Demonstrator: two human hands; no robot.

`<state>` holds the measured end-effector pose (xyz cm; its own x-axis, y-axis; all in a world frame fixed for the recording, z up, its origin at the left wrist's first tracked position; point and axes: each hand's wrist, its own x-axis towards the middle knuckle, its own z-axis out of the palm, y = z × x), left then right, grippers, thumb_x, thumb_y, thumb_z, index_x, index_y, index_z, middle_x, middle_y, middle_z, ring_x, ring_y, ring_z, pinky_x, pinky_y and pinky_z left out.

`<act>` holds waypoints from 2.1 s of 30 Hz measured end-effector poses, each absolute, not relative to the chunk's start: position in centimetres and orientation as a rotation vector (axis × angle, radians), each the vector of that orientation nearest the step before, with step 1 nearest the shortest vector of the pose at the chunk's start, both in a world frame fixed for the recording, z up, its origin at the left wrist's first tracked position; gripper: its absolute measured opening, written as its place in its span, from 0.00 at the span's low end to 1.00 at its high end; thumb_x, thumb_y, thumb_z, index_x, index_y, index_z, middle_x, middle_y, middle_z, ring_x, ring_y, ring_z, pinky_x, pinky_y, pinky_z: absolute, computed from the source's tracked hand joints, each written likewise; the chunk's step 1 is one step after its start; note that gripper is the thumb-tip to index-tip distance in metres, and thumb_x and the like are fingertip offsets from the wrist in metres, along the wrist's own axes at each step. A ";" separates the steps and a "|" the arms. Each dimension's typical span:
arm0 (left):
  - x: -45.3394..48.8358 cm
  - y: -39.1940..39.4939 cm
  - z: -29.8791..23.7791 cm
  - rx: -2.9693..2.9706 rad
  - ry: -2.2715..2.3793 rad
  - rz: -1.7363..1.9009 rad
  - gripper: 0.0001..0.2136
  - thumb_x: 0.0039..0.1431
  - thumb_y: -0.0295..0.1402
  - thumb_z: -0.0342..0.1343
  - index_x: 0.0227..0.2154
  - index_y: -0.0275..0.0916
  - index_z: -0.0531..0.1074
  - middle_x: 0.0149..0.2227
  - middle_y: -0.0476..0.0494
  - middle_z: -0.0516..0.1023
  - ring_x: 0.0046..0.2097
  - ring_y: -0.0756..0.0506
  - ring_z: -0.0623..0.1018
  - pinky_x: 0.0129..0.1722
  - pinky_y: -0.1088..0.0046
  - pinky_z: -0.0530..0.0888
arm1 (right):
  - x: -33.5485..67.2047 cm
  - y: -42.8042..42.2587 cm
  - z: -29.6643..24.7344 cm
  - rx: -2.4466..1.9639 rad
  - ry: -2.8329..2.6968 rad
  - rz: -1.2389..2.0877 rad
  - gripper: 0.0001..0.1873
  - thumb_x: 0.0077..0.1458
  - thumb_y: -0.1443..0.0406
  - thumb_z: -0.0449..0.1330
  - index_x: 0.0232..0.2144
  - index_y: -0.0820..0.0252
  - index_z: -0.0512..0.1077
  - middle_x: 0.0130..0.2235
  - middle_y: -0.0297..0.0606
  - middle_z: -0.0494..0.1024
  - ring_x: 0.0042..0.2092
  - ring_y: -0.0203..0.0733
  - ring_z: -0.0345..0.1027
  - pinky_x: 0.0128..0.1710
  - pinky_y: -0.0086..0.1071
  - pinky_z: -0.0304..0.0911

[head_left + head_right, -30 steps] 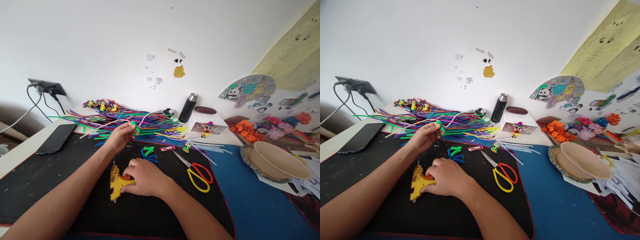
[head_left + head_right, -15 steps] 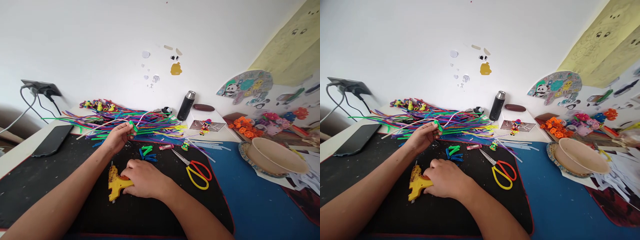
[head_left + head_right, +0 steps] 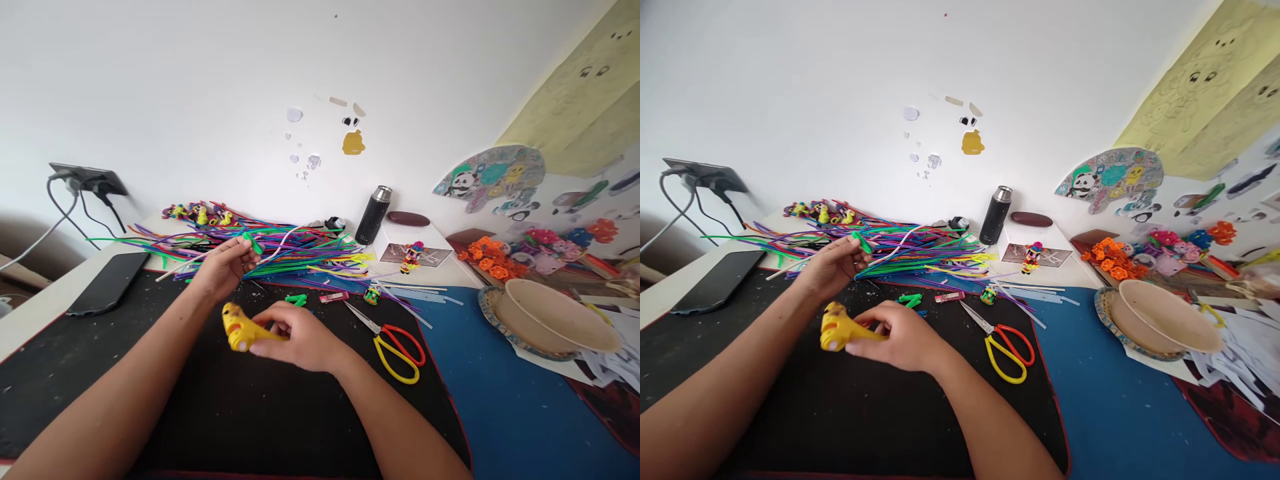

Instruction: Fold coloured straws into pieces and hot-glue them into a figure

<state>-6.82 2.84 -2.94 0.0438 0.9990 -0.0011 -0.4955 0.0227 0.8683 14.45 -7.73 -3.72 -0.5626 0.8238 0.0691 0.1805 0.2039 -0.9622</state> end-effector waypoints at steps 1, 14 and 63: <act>-7.3 3.0 -2.7 0.837 0.797 1.401 0.14 0.47 0.32 0.75 0.29 0.38 0.74 0.25 0.49 0.77 0.29 0.48 0.80 0.28 0.77 0.76 | 14.7 -7.4 -3.8 -0.942 -1.784 1.464 0.20 0.54 0.56 0.73 0.47 0.58 0.81 0.41 0.35 0.78 0.32 0.34 0.67 0.31 0.29 0.61; -6.5 3.2 -3.8 0.707 0.803 1.386 0.17 0.43 0.34 0.77 0.28 0.37 0.73 0.26 0.51 0.75 0.29 0.49 0.79 0.26 0.77 0.74 | 16.0 -5.3 -3.5 -0.750 -0.696 1.766 0.22 0.53 0.50 0.73 0.38 0.62 0.80 0.34 0.38 0.80 0.22 0.29 0.62 0.20 0.26 0.57; -4.2 1.0 -3.7 1.157 0.872 1.210 0.15 0.46 0.41 0.78 0.30 0.39 0.81 0.25 0.45 0.81 0.28 0.46 0.76 0.29 0.72 0.71 | 16.0 -6.2 -3.6 -1.109 -1.188 1.267 0.34 0.61 0.35 0.58 0.26 0.58 0.71 0.14 0.29 0.68 0.15 0.34 0.61 0.18 0.27 0.58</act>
<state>-4.19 1.02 -3.72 0.1813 0.9804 0.0768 -0.2379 -0.0321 0.9708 15.95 -6.20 -3.62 -0.0445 0.9988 0.0221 -0.0857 0.0182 -0.9962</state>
